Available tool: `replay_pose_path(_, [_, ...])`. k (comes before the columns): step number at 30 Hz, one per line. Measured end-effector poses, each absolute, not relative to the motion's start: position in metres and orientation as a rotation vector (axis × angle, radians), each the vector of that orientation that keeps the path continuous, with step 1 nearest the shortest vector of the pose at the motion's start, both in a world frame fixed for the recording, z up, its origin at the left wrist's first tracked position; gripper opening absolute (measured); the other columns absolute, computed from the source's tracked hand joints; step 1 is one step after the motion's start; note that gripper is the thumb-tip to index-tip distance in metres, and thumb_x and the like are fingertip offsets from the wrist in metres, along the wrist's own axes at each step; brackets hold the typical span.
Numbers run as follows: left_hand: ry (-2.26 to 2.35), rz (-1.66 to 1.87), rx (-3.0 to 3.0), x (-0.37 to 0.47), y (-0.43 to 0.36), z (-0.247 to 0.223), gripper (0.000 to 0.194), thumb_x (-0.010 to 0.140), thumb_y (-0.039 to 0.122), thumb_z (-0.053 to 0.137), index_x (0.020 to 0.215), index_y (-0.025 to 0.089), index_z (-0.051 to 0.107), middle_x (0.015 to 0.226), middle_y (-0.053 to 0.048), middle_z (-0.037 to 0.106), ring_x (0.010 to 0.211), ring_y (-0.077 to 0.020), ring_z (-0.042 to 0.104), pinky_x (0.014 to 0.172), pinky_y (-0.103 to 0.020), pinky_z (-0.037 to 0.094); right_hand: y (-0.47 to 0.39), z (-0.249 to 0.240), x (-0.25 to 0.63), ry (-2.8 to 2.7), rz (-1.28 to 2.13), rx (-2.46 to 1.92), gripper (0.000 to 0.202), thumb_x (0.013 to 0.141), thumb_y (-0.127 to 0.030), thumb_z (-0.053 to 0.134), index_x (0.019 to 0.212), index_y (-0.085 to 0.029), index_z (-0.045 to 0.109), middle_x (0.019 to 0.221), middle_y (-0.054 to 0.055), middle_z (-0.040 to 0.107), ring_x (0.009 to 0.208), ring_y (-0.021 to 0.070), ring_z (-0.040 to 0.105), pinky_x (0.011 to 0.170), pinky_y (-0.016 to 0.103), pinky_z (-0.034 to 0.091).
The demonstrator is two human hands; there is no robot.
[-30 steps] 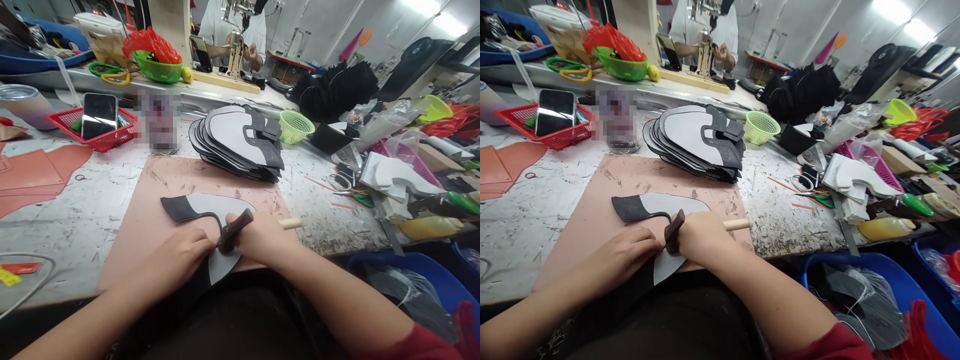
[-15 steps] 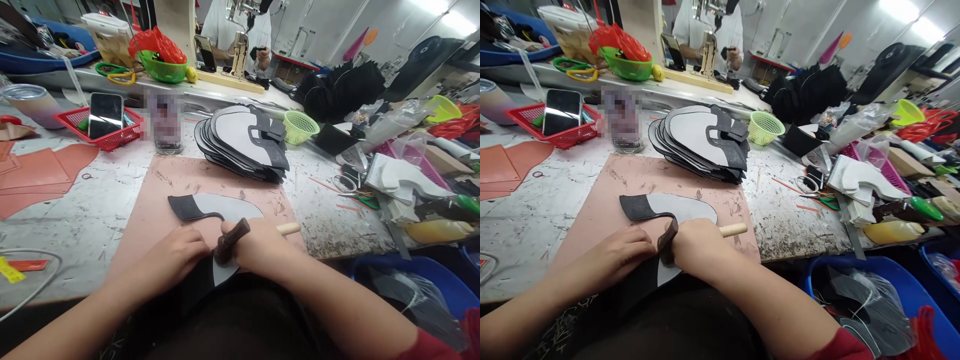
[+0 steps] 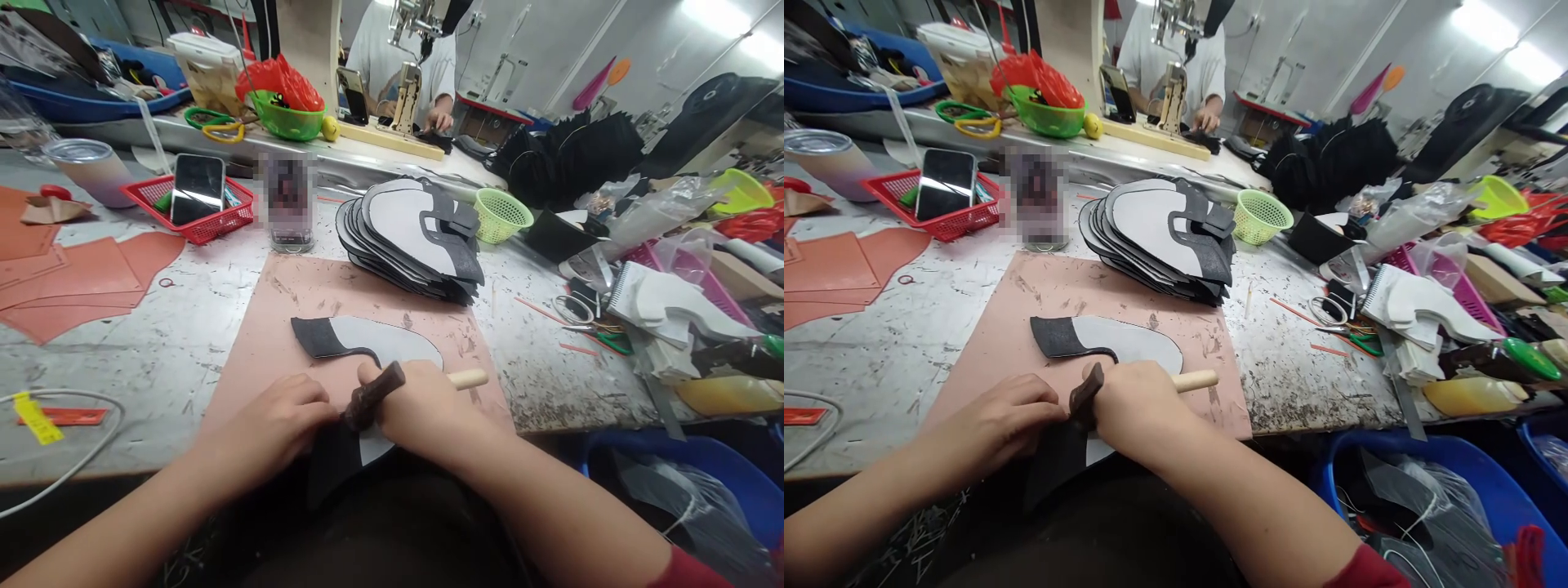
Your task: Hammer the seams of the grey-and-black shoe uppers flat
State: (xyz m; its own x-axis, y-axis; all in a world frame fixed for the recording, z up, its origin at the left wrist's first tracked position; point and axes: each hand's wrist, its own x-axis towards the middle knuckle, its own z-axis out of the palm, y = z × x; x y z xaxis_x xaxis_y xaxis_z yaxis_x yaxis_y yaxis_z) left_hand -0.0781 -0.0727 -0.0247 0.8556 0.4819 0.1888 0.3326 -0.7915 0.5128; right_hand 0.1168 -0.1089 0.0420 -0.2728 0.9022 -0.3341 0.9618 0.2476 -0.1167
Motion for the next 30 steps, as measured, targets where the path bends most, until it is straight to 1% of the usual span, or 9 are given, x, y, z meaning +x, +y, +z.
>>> replay_pose_path(3, [0.611,0.411,2.557,-0.080,-0.074,-0.026,0.031,0.081,0.007,0.038,0.091,0.021,0.064,0.082,-0.003,0.059,0.076,-0.0151,0.055,0.069,-0.025,0.045,-0.107,0.043,0.112,2.318,-0.413,1.756,0.017,0.075,-0.013,0.047,0.087,-0.021,0.057,0.062,0.001,0.062,0.059,0.0166,0.059,0.049,0.025,0.027])
replay_pose_path(7, [0.645,0.537,2.662,-0.085,-0.086,-0.034,0.030,0.086,0.007,0.035,0.089,0.018,0.062,0.080,-0.005,0.062,0.074,-0.0151,0.056,0.068,-0.026,0.046,-0.106,0.041,0.109,2.343,-0.417,1.748,0.014,0.076,-0.015,0.048,0.086,-0.021,0.056,0.063,0.001,0.062,0.060,0.0169,0.059,0.049,0.025,0.027])
replay_pose_path(10, [0.663,0.684,2.952,-0.091,-0.105,-0.042,0.034,0.088,0.005,0.031,0.101,0.014,0.061,0.094,-0.010,0.066,0.089,-0.0212,0.057,0.078,-0.034,0.045,-0.107,0.039,0.107,2.376,-0.384,1.745,0.017,0.075,-0.010,0.046,0.084,-0.021,0.055,0.065,0.001,0.063,0.061,0.0169,0.059,0.049,0.025,0.026])
replay_pose_path(12, [0.716,0.684,3.082,-0.096,-0.118,-0.045,0.039,0.086,0.003,0.029,0.106,0.014,0.061,0.104,-0.011,0.066,0.098,-0.0238,0.056,0.082,-0.037,0.043,-0.107,0.039,0.105,2.384,-0.404,1.770,0.017,0.076,-0.010,0.045,0.085,-0.022,0.054,0.066,0.001,0.063,0.060,0.0167,0.059,0.048,0.025,0.026])
replay_pose_path(16, [0.864,0.640,3.114,-0.099,-0.132,-0.045,0.041,0.085,0.001,0.029,0.099,0.018,0.064,0.113,-0.008,0.064,0.097,-0.0233,0.057,0.080,-0.036,0.042,-0.106,0.041,0.100,2.392,-0.409,1.733,0.015,0.076,-0.009,0.046,0.082,-0.020,0.055,0.068,0.002,0.064,0.063,0.0167,0.059,0.048,0.025,0.025])
replay_pose_path(22, [0.970,0.671,3.062,-0.099,-0.139,-0.047,0.041,0.085,0.004,0.031,0.107,0.019,0.062,0.110,-0.008,0.065,0.095,-0.0233,0.057,0.080,-0.037,0.041,-0.105,0.040,0.092,2.469,-0.397,1.726,0.013,0.078,-0.011,0.046,0.082,-0.020,0.055,0.070,0.002,0.064,0.063,0.0157,0.059,0.049,0.025,0.028])
replay_pose_path(26, [1.007,0.679,3.045,-0.101,-0.142,-0.046,0.039,0.085,0.003,0.032,0.108,0.017,0.060,0.095,-0.008,0.065,0.088,-0.0224,0.056,0.077,-0.036,0.040,-0.102,0.031,0.083,2.569,-0.391,1.733,0.012,0.077,-0.011,0.047,0.079,-0.019,0.055,0.072,0.002,0.064,0.063,0.0154,0.058,0.051,0.024,0.029])
replay_pose_path(28, [1.002,0.648,3.042,-0.099,-0.141,-0.043,0.036,0.084,0.004,0.033,0.104,0.016,0.060,0.087,-0.008,0.063,0.081,-0.0215,0.055,0.072,-0.034,0.040,-0.101,0.025,0.084,2.563,-0.471,1.773,0.008,0.076,-0.015,0.050,0.078,-0.020,0.055,0.073,0.002,0.064,0.063,0.0152,0.057,0.051,0.023,0.030])
replay_pose_path(30, [0.998,0.617,3.030,-0.092,-0.138,-0.035,0.031,0.082,0.005,0.035,0.093,0.015,0.062,0.080,-0.008,0.060,0.073,-0.0212,0.052,0.065,-0.034,0.039,-0.102,0.021,0.094,2.461,-0.580,1.891,0.009,0.077,-0.017,0.049,0.081,-0.021,0.056,0.071,0.000,0.064,0.061,0.0145,0.057,0.051,0.022,0.032])
